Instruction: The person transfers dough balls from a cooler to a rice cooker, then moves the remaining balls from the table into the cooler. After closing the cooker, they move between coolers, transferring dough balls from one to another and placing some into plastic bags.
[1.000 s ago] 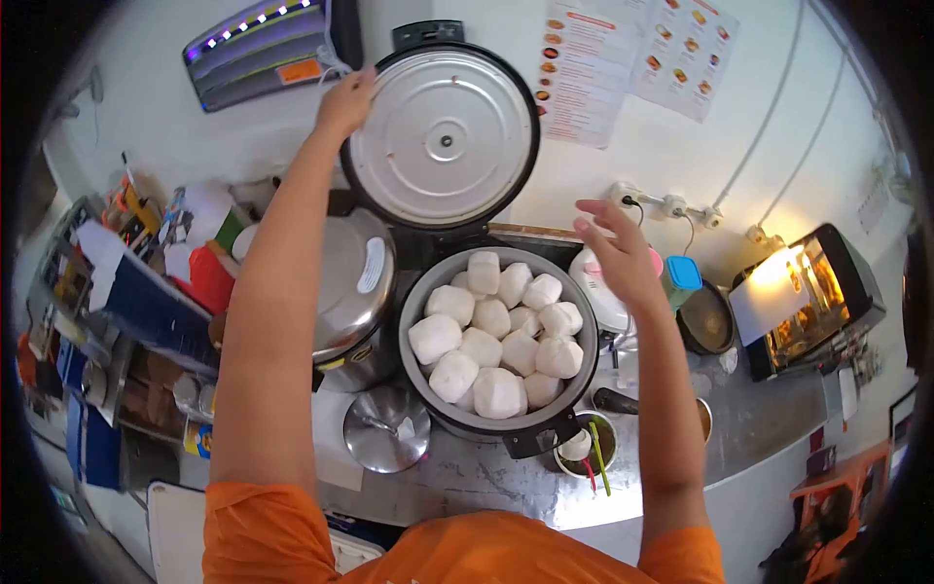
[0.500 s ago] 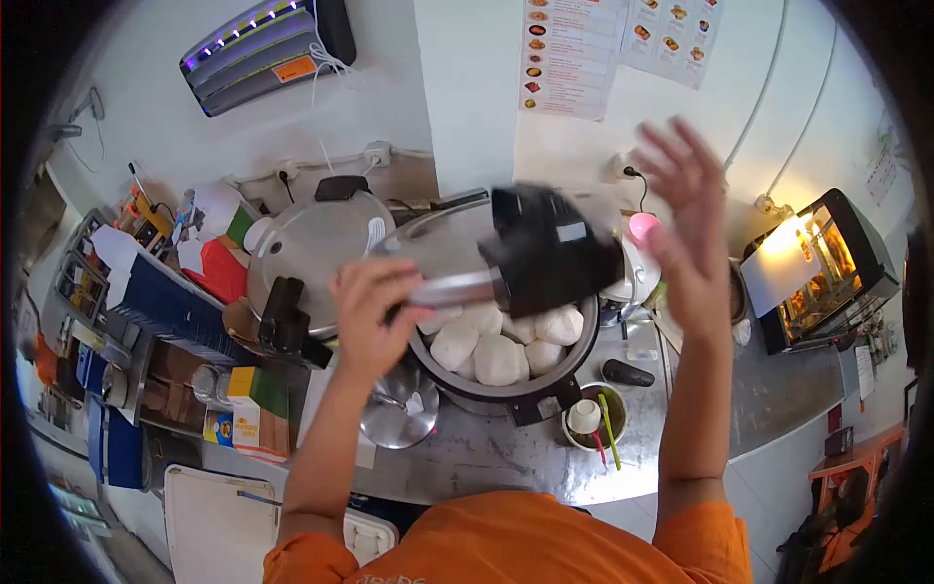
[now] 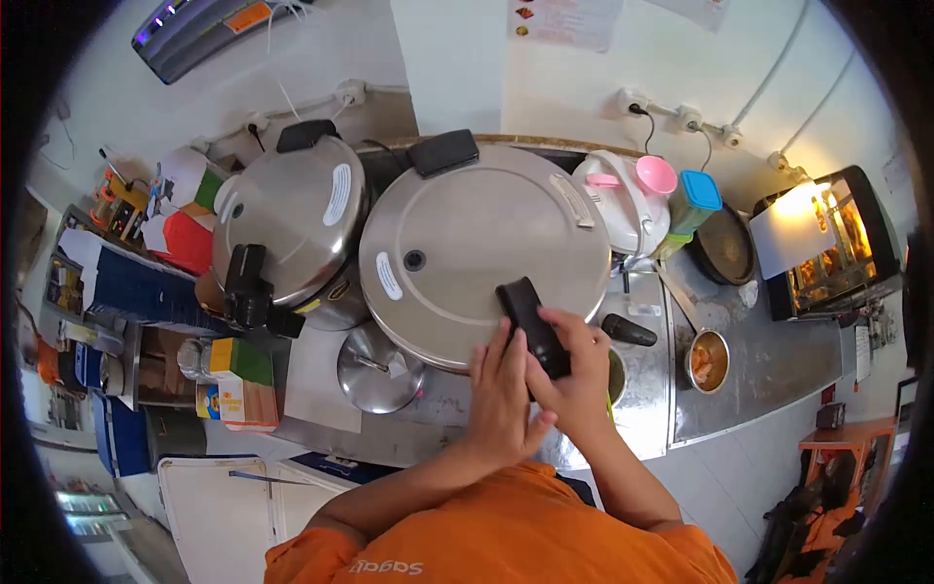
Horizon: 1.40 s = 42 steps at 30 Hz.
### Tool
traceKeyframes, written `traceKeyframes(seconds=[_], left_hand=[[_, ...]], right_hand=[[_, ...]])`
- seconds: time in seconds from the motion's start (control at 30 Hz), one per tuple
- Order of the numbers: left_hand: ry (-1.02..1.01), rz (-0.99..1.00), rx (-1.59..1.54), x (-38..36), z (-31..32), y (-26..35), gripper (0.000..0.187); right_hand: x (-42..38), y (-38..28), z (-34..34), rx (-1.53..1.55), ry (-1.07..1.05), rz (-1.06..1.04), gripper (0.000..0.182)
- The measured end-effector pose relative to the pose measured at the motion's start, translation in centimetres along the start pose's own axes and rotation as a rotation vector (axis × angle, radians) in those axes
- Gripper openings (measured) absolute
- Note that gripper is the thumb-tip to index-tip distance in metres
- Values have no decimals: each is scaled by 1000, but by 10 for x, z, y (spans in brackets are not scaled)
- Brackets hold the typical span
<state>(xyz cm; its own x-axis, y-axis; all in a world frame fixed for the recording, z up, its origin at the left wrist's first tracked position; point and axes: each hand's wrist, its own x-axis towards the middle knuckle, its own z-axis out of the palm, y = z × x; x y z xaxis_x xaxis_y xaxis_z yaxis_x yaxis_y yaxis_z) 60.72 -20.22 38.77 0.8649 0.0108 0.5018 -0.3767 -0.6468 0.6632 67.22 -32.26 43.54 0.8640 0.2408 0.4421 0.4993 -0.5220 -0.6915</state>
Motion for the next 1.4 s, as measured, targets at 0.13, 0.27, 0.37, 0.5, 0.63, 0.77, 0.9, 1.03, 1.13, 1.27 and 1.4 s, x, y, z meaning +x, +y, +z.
traceKeyframes(seconds=[0.13, 0.27, 0.37, 0.5, 0.63, 0.77, 0.9, 1.03, 1.13, 1.27, 1.4], left_hand=[[-211, -1, -7, -21, 11, -8, 93], [-90, 40, 27, 1, 10, -18, 93], [-57, 5, 9, 24, 8, -38, 94], [-83, -23, -26, 53, 8, -59, 97], [7, 3, -65, 73, 15, -72, 98], [146, 61, 13, 86, 29, -78, 95], [194, 102, 37, 94, 38, -83, 90], [326, 78, 120, 20, -5, -54, 87], [509, -27, 368, -110, -84, -40, 89], [914, -703, 1163, -337, -291, -51, 97], [1078, -901, 1779, -478, -498, 4, 79]], right_hand=[[-32, 48, 17, 1, 182, -187, 32], [-18, 54, 29, 104, 101, -187, 38], [0, 44, 58, 188, 292, -20, 39], [32, 54, 75, 153, 355, -42, 35], [56, 81, 84, 102, 434, 5, 38], [81, 92, 82, 114, 401, 17, 45], [98, 108, 82, 167, 356, -63, 50], [88, 86, 75, -13, 337, -157, 60], [42, 64, 64, -27, 405, -206, 66], [-65, 70, 49, 79, 223, -346, 60], [-147, 28, 60, 204, -45, -366, 48]])
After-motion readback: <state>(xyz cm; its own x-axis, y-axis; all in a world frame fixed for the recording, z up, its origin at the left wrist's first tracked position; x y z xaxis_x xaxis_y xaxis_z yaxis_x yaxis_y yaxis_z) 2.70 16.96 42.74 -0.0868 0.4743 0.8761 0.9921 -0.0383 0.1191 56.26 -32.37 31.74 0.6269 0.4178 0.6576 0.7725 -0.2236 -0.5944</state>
